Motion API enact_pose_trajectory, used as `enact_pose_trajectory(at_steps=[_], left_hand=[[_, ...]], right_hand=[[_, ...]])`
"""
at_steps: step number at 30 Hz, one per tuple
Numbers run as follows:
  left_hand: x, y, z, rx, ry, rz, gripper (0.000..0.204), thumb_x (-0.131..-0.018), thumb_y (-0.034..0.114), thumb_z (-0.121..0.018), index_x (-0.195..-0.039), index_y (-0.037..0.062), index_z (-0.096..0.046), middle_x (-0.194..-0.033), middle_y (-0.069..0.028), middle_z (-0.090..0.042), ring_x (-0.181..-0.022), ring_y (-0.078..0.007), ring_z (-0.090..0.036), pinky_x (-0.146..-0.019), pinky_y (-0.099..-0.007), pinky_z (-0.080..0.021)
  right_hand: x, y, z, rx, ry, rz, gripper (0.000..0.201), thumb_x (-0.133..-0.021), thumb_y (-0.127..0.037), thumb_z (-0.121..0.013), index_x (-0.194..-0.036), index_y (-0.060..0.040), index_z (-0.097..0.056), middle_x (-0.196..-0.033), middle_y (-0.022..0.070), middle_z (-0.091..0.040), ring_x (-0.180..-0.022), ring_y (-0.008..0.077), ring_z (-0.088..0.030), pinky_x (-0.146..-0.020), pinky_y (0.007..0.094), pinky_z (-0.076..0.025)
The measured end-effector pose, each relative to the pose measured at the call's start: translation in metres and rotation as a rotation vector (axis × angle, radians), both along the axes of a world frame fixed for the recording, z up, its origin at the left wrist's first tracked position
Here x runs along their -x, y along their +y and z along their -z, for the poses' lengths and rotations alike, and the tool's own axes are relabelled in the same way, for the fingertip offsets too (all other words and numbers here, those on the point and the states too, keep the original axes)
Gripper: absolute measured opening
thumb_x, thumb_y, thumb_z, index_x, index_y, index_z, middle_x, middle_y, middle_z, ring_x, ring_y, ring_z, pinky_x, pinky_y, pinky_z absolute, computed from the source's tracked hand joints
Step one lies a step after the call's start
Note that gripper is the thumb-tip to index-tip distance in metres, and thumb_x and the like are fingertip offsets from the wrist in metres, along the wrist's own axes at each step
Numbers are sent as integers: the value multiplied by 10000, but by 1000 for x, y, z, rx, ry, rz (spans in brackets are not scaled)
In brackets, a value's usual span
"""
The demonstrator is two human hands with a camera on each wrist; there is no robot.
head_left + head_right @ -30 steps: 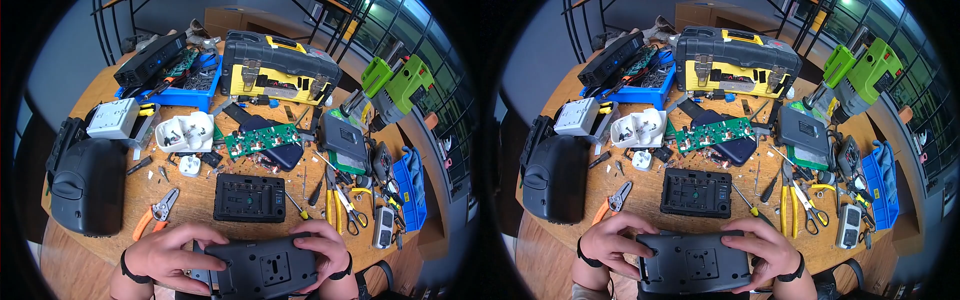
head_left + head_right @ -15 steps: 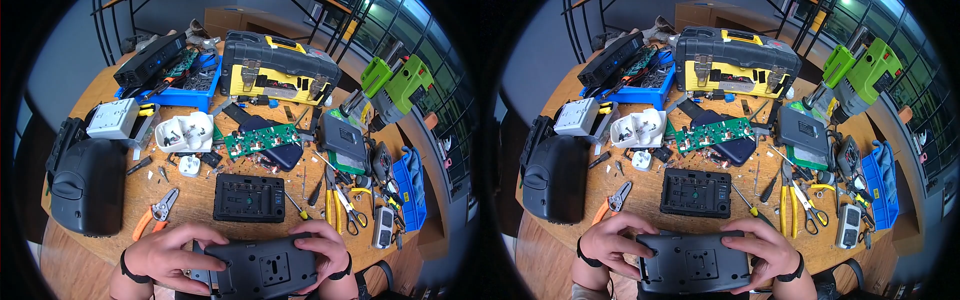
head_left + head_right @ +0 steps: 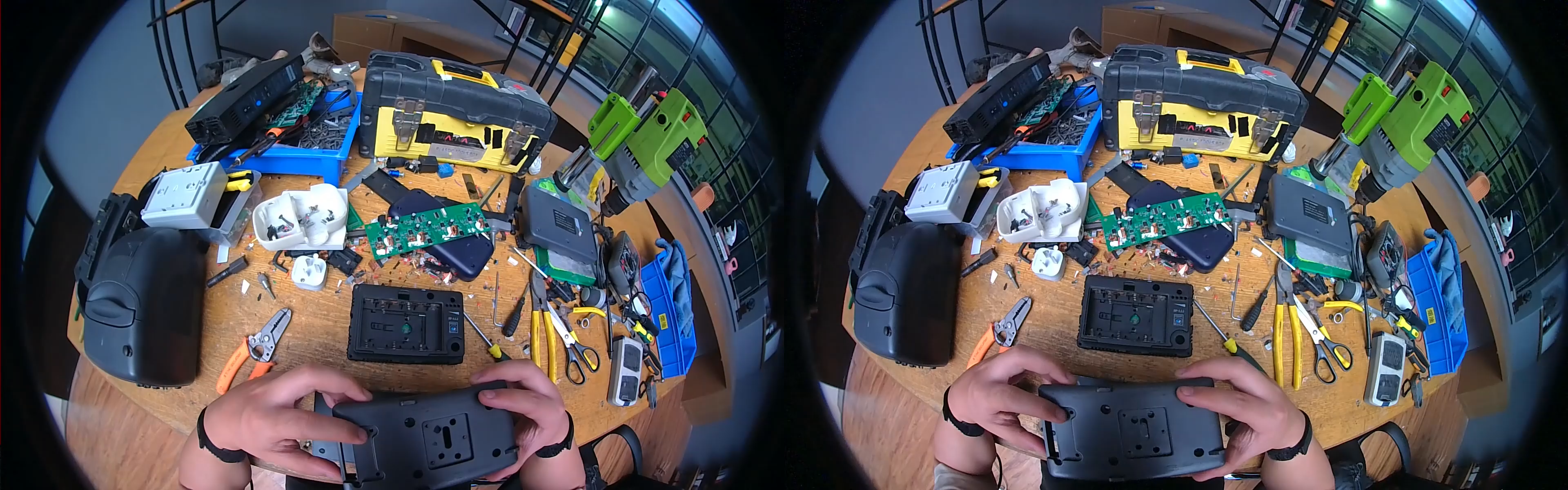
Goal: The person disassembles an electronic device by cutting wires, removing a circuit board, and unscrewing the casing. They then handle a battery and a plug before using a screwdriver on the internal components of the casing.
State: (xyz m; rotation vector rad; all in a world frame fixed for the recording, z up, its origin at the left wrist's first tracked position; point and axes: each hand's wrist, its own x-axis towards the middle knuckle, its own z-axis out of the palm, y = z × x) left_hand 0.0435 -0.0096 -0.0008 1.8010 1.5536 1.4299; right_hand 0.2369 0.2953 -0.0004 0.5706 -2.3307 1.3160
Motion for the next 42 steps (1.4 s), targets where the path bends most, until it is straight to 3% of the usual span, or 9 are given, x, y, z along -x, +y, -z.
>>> enact_pose_trajectory(at_steps=[18, 20, 42], left_hand=[[0, 0, -2, -6, 28, -14, 427, -737, 327, -971, -1058, 84, -827, -1253, -163, -631, -1007, -254, -669, -839, -328, -582], [0, 0, -1, -5, 30, -15, 426, -737, 327, -971, -1058, 87, -828, -1253, -163, -632, -1004, -251, -666, -839, -325, -581], [-1, 0, 0, -34, 25, -23, 410, -757, 336, -959, -1050, 83, -823, -1242, -172, -622, -1016, -253, -670, -844, -315, -588]], right_hand=[[-1, 1, -2, -5, -45, -15, 886, -594, -547, -984, -1235, 2, -714, -1224, 247, -644, -1062, 342, -676, -873, 387, -551], [1, 0, -4, 20, -38, -61, 876, -663, -456, -981, -1305, 53, -672, -1307, 259, -618, -1126, 353, -664, -897, 382, -574], [2, -3, -3, 56, -63, -90, 860, -677, -370, -987, -1341, 52, -639, -1340, 252, -591, -1151, 352, -647, -941, 397, -553]])
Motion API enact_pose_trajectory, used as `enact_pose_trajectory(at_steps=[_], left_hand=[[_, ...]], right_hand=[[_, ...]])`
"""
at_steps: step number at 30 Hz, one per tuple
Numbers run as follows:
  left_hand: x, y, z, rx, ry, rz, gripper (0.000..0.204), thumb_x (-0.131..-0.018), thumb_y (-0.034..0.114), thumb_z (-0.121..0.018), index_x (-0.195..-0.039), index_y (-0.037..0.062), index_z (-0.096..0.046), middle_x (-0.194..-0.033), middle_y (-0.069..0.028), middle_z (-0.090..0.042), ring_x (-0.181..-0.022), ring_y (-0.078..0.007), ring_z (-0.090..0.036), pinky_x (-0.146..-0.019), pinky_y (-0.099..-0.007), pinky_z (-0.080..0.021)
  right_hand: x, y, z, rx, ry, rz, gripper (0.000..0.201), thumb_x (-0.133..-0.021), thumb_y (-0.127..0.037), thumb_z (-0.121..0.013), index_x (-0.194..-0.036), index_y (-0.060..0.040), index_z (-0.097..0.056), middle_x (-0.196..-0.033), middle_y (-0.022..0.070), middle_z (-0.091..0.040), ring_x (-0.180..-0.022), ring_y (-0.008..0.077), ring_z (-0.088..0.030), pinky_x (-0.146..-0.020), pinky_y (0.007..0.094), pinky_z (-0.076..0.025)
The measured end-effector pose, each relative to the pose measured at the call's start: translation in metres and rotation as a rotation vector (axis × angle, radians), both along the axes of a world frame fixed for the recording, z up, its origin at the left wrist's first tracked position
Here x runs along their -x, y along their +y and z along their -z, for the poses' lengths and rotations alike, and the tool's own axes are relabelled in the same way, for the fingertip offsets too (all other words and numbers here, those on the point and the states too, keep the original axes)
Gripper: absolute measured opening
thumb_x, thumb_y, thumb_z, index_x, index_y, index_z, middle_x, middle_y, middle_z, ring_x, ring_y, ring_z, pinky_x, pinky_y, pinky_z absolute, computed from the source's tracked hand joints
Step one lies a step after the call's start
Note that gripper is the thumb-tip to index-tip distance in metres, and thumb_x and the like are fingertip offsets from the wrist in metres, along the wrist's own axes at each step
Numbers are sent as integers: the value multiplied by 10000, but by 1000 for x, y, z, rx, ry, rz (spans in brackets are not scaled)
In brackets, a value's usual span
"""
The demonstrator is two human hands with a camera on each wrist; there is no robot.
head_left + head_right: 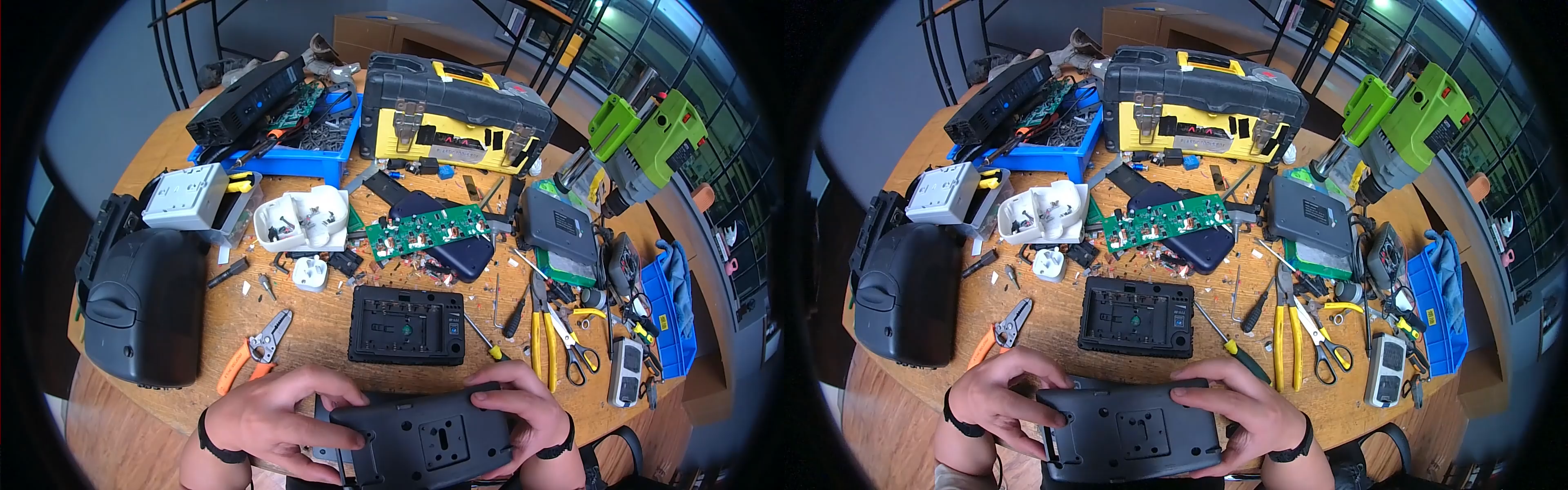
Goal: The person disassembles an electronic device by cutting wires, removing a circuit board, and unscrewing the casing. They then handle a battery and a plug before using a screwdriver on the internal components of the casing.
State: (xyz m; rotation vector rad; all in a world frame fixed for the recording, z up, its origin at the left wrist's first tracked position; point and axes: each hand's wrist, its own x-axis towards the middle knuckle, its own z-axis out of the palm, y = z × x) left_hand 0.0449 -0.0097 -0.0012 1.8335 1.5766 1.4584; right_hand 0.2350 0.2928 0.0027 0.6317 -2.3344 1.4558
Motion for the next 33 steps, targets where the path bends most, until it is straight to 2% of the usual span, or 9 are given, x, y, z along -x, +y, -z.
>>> enact_pose_trajectory(at_steps=[5, 16, 23, 25, 26, 28, 31, 32, 33], left_hand=[[0, 0, -2, 19, 28, 7, 441, -741, 347, -967, -1049, 71, -815, -1252, -180, -613, -1017, -262, -672, -856, -328, -587], [-3, 1, -2, 90, -5, -46, 642, -646, 322, -1022, -1139, 37, -726, -1357, -230, -559, -1140, -351, -656, -965, -395, -550], [-3, 1, -3, 90, -12, -51, 633, -653, 324, -1016, -1133, 36, -720, -1349, -224, -569, -1151, -351, -650, -964, -403, -551], [-3, 6, -9, 58, 6, -56, 537, -756, 297, -950, -1192, 72, -730, -1348, -158, -572, -1083, -306, -670, -850, -344, -592], [-1, 5, -8, 63, 4, -58, 537, -756, 297, -950, -1192, 72, -730, -1348, -158, -572, -1083, -306, -670, -850, -344, -592], [2, 2, -5, 183, 73, -22, 668, -651, 323, -1010, -1170, 48, -691, -1370, -197, -550, -1206, -377, -619, -990, -411, -539], [1, 1, -5, 257, 126, -32, 702, -651, 324, -1003, -1201, 64, -652, -1379, -195, -538, -1231, -385, -605, -1003, -414, -534], [-1, 5, -9, 217, 175, -70, 622, -686, 286, -958, -1185, 88, -643, -1382, -143, -565, -1100, -320, -674, -826, -367, -597], [-2, 6, -11, 208, 183, -64, 622, -686, 286, -958, -1185, 88, -643, -1382, -143, -565, -1100, -320, -674, -826, -367, -597]], right_hand=[[-2, -1, -2, -22, 7, 53, 849, -672, -398, -983, -1321, 42, -657, -1316, 238, -609, -1146, 342, -650, -919, 387, -560], [-2, -2, -6, -87, 15, 121, 838, -662, -410, -980, -1294, 50, -679, -1270, 224, -610, -1077, 312, -661, -885, 370, -569], [0, 0, -9, -120, -12, 92, 817, -681, -391, -977, -1303, 43, -675, -1277, 225, -610, -1077, 317, -663, -905, 373, -563], [0, 2, -5, -118, -23, 71, 828, -684, -377, -977, -1328, 34, -659, -1300, 219, -600, -1100, 319, -655, -920, 372, -560], [1, 3, -3, -116, -32, 48, 840, -687, -363, -978, -1353, 24, -642, -1323, 214, -590, -1122, 321, -647, -934, 370, -556], [2, 6, -5, -152, -76, 33, 854, -690, -346, -978, -1380, 9, -621, -1349, 208, -572, -1146, 322, -634, -947, 372, -554], [0, 4, -3, -176, -145, 29, 884, -683, -290, -979, -1428, -30, -582, -1402, 193, -530, -1205, 324, -606, -971, 384, -554], [1, 4, -4, -194, -153, 27, 878, -679, -281, -978, -1424, -36, -585, -1400, 189, -532, -1217, 328, -603, -977, 388, -552], [1, 4, -4, -217, -160, 27, 872, -674, -272, -976, -1420, -43, -589, -1399, 184, -535, -1229, 333, -600, -983, 392, -551]])
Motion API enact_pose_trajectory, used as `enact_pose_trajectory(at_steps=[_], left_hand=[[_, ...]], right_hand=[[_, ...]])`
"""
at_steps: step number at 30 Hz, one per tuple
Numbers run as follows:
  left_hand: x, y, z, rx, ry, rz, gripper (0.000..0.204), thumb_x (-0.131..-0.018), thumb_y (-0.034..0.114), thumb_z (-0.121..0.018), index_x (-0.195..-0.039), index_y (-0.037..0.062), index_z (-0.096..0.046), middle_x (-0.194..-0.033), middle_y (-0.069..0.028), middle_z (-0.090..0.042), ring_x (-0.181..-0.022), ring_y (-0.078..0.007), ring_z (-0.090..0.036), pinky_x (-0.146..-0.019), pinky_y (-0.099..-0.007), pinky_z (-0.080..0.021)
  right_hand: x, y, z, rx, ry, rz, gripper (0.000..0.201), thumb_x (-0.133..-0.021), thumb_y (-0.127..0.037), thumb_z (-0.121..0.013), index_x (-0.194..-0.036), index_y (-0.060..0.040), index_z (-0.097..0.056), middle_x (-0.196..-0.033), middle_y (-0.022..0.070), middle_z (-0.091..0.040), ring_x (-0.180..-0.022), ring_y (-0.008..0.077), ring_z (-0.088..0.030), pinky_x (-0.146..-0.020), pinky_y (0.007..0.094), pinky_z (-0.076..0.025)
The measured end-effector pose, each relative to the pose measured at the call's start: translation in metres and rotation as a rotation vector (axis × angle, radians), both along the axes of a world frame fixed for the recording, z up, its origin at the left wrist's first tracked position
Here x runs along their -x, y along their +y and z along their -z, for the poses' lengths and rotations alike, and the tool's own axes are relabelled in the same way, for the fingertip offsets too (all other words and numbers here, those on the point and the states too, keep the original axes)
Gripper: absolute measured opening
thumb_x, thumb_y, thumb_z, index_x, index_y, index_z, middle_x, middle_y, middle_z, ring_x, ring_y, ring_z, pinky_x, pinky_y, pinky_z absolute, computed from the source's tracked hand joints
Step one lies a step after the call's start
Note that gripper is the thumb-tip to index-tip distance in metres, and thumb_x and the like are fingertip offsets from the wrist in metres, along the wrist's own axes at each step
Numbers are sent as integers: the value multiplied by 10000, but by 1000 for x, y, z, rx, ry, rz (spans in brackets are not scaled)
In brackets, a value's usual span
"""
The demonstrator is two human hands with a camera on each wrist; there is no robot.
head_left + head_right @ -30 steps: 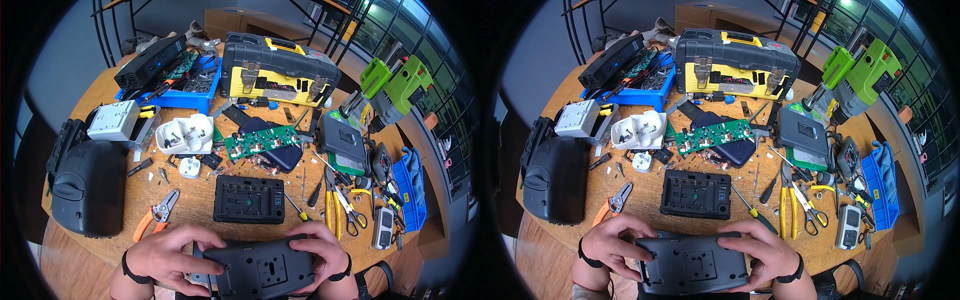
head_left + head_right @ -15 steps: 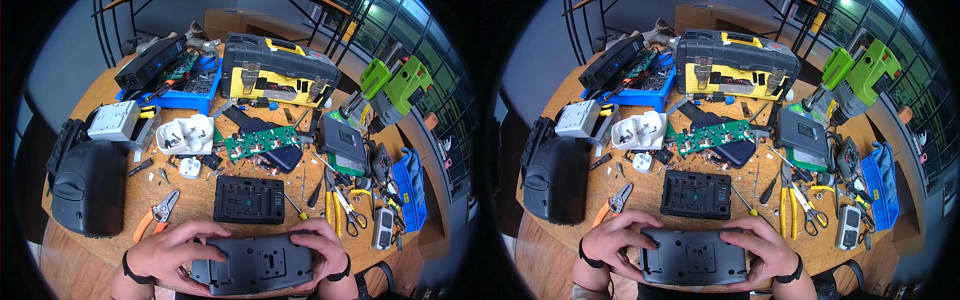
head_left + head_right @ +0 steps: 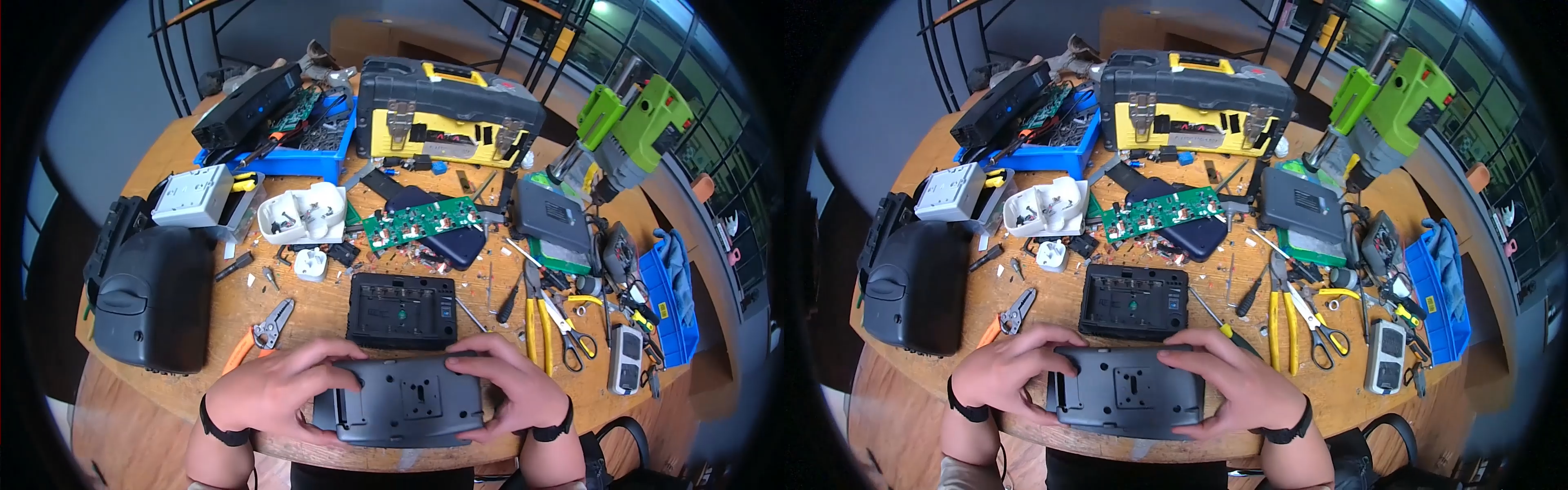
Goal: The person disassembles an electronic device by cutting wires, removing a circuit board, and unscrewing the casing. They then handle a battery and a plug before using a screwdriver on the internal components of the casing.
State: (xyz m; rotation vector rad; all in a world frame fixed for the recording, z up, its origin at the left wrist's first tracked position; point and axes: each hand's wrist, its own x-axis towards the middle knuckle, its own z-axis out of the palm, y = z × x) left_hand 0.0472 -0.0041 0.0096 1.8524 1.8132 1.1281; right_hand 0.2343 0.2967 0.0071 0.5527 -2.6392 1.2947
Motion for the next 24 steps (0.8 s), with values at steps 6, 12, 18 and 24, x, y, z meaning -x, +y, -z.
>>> enact_pose_trajectory(at_steps=[6, 12, 18, 24], left_hand=[[-14, -1, -16, 121, 125, -39, 624, -704, 262, -941, -1199, 102, -596, -1375, -124, -572, -1060, -331, -684, -811, -383, -594], [-32, -7, -20, 164, 108, -58, 626, -726, 244, -921, -1221, 93, -569, -1390, -142, -545, -1167, -350, -642, -912, -393, -571], [-49, -10, -8, 215, 216, -62, 662, -708, 185, -909, -1231, 67, -520, -1381, -184, -543, -1212, -398, -611, -933, -425, -554], [-49, -12, 1, 142, 306, -65, 684, -712, 162, -881, -1283, 67, -517, -1390, -190, -546, -1246, -415, -583, -1040, -477, -495]], right_hand=[[-6, -2, -11, -63, 28, 14, 851, -684, -249, -954, -1429, -69, -582, -1392, 158, -548, -1190, 337, -633, -986, 398, -553], [-20, -10, -25, -155, 38, 13, 839, -711, -309, -934, -1436, -93, -572, -1374, 139, -560, -1169, 339, -640, -966, 395, -559], [-41, -22, -2, -304, 17, 75, 796, -759, -393, -899, -1433, -127, -569, -1368, 128, -570, -1172, 350, -643, -949, 404, -565], [-48, -30, 2, -462, 85, 179, 778, -742, -407, -904, -1394, -114, -600, -1352, 118, -601, -1208, 350, -616, -1013, 446, -519]])
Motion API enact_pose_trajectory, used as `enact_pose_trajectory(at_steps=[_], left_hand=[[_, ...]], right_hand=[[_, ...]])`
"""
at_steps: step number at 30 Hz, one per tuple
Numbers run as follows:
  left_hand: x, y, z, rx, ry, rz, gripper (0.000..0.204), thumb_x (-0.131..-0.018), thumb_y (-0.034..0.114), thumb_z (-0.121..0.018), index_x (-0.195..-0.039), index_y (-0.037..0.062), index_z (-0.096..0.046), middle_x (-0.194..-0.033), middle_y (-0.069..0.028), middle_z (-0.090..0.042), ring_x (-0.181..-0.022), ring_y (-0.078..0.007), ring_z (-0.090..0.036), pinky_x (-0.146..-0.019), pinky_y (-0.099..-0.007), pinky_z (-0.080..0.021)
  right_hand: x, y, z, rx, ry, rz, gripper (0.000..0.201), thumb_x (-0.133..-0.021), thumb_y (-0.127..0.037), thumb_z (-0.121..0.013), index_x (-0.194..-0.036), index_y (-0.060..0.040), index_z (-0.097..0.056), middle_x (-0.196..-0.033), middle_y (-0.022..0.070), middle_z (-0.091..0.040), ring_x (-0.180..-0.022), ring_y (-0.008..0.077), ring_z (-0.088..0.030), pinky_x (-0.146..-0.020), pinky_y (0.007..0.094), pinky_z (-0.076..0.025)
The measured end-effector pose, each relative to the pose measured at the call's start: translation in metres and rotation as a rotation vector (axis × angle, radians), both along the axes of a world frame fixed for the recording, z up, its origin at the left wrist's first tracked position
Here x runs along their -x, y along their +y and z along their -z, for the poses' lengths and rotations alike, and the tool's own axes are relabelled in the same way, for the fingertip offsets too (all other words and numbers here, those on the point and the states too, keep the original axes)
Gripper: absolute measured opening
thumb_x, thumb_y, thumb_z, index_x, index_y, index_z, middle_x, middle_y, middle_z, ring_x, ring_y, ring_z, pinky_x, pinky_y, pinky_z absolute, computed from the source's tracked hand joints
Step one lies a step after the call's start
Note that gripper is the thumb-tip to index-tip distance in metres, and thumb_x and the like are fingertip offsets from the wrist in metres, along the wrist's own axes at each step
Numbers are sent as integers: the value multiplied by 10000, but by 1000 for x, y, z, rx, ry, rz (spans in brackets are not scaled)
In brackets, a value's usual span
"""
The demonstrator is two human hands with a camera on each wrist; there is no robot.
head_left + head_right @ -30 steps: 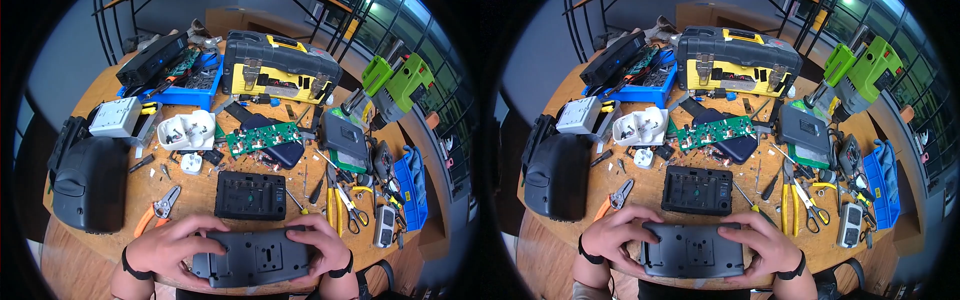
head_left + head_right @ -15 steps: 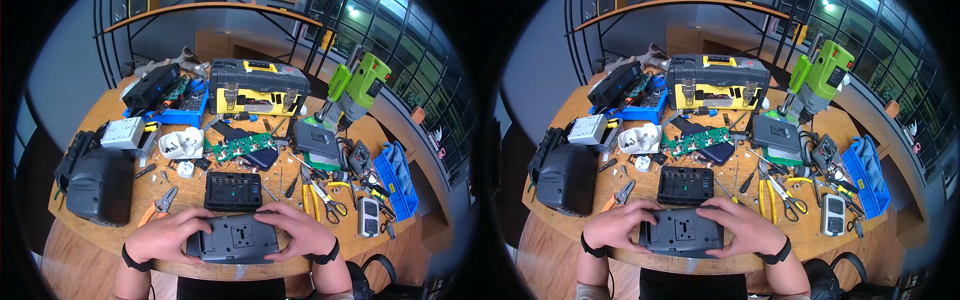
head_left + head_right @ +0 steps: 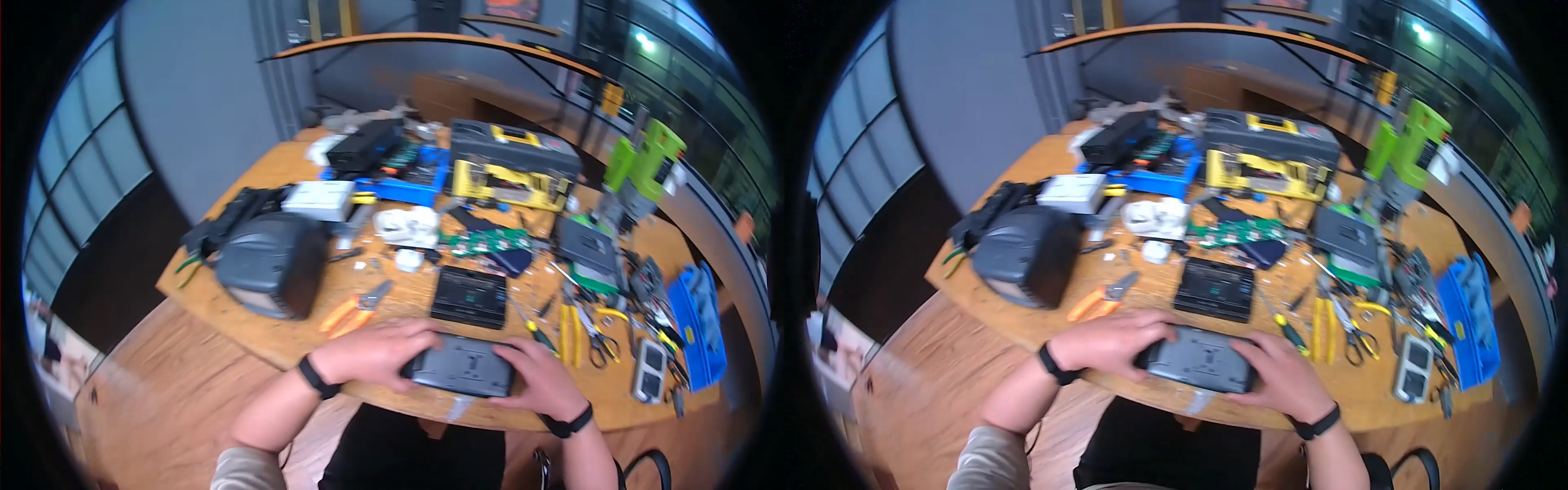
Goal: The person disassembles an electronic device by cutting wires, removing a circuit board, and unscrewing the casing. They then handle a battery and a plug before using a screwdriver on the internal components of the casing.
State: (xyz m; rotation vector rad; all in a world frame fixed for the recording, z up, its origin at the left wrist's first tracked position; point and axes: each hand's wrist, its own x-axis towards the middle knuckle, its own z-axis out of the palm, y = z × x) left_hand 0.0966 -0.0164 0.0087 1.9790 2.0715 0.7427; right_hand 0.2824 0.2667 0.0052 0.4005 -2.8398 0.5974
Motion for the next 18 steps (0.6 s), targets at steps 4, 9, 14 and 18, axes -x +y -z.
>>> enact_pose_trajectory(at_steps=[4, 9, 14, 18], left_hand=[[3, -1, 10, 3, -29, -35, 695, -718, 195, -869, -1300, 67, -511, -1391, -191, -546, -1265, -413, -555, -1081, -483, -450], [3, -3, 12, -66, 12, -30, 645, -711, 212, -832, -1267, 69, -540, -1268, -156, -578, -1222, -383, -553, -1047, -468, -451], [-1, -3, 9, -2, 29, -55, 722, -733, 259, -885, -1336, 80, -531, -1377, -171, -563, -1311, -391, -519, -1116, -488, -406], [-5, -3, 6, 19, 14, -75, 730, -749, 312, -898, -1333, 66, -537, -1360, -167, -569, -1311, -384, -511, -1112, -469, -418]], right_hand=[[0, -5, 5, 54, -23, -3, 808, -696, -377, -932, -1365, -62, -608, -1338, 139, -605, -1202, 364, -600, -1041, 447, -483], [-1, -8, 4, 67, -28, 33, 806, -713, -376, -921, -1374, -46, -596, -1337, 161, -597, -1221, 376, -588, -1053, 454, -473], [-11, -15, -1, 65, -79, 71, 821, -765, -364, -893, -1444, -65, -540, -1407, 185, -567, -1292, 400, -570, -1096, 462, -468], [-12, -14, 0, 64, -109, 83, 825, -784, -336, -884, -1472, -78, -508, -1432, 178, -547, -1285, 400, -572, -1086, 450, -481]])
